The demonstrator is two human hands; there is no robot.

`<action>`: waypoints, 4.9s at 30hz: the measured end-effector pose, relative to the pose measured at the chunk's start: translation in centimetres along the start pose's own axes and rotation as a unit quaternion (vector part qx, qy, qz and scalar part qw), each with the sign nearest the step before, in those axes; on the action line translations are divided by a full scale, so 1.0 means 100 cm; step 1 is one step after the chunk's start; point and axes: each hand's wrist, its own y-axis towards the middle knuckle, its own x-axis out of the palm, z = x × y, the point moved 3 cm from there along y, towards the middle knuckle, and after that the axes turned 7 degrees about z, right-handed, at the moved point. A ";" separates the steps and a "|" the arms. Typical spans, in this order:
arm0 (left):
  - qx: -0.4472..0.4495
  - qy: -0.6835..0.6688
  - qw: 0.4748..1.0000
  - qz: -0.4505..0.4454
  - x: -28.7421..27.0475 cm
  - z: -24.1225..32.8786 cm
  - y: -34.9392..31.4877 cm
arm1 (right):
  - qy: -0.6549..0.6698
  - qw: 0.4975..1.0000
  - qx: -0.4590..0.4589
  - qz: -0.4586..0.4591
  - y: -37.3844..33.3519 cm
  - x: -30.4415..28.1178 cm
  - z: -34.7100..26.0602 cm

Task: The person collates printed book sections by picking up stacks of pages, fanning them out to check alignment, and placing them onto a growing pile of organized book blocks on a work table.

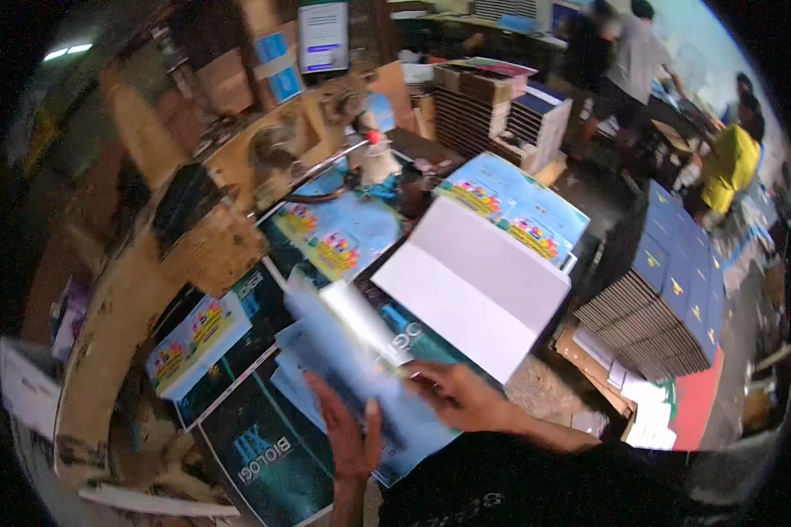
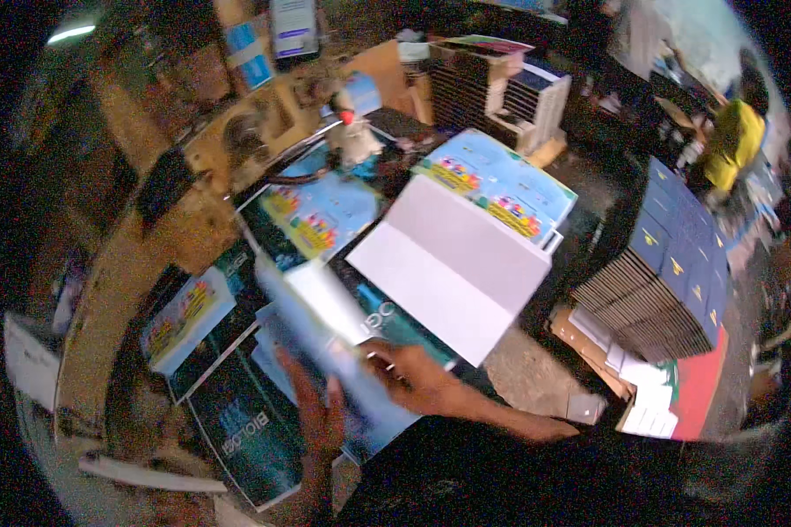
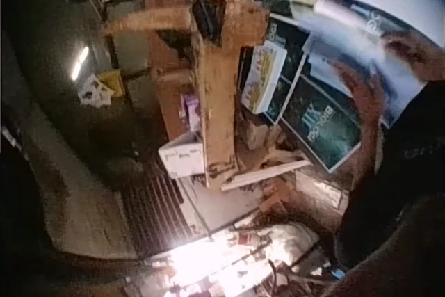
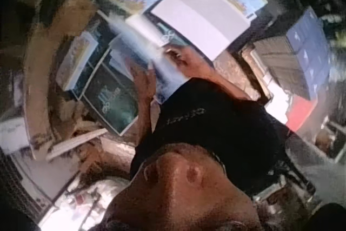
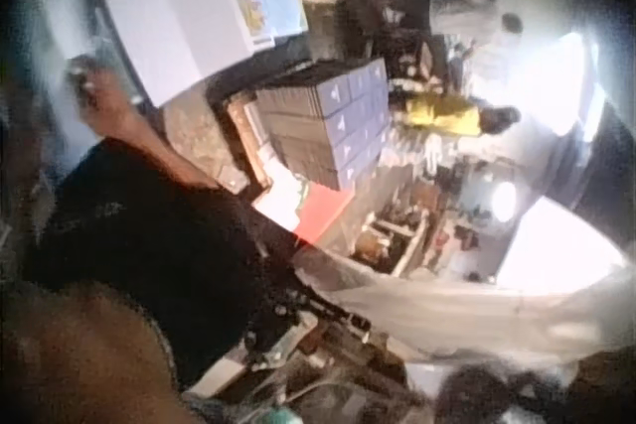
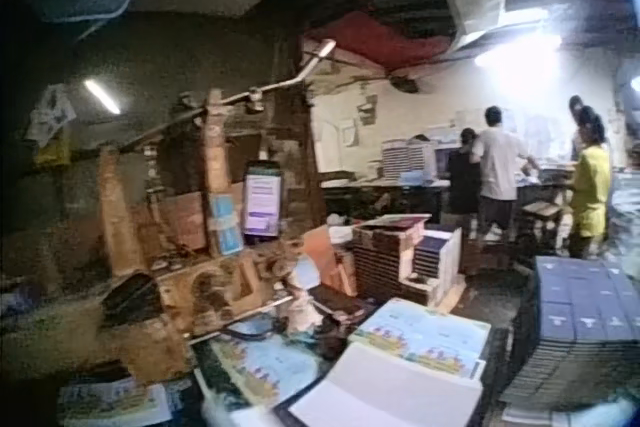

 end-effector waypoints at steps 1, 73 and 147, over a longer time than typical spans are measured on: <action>0.011 -0.049 0.998 0.041 -0.012 0.018 0.008 | 0.062 0.998 0.012 -0.012 -0.001 0.019 0.021; -0.030 0.245 0.969 0.001 0.014 -0.037 -0.015 | -0.521 0.658 -0.445 0.312 0.406 -0.173 -0.094; -0.044 0.258 0.965 -0.012 0.004 -0.025 -0.018 | -0.457 0.867 -0.160 0.115 0.164 -0.092 -0.011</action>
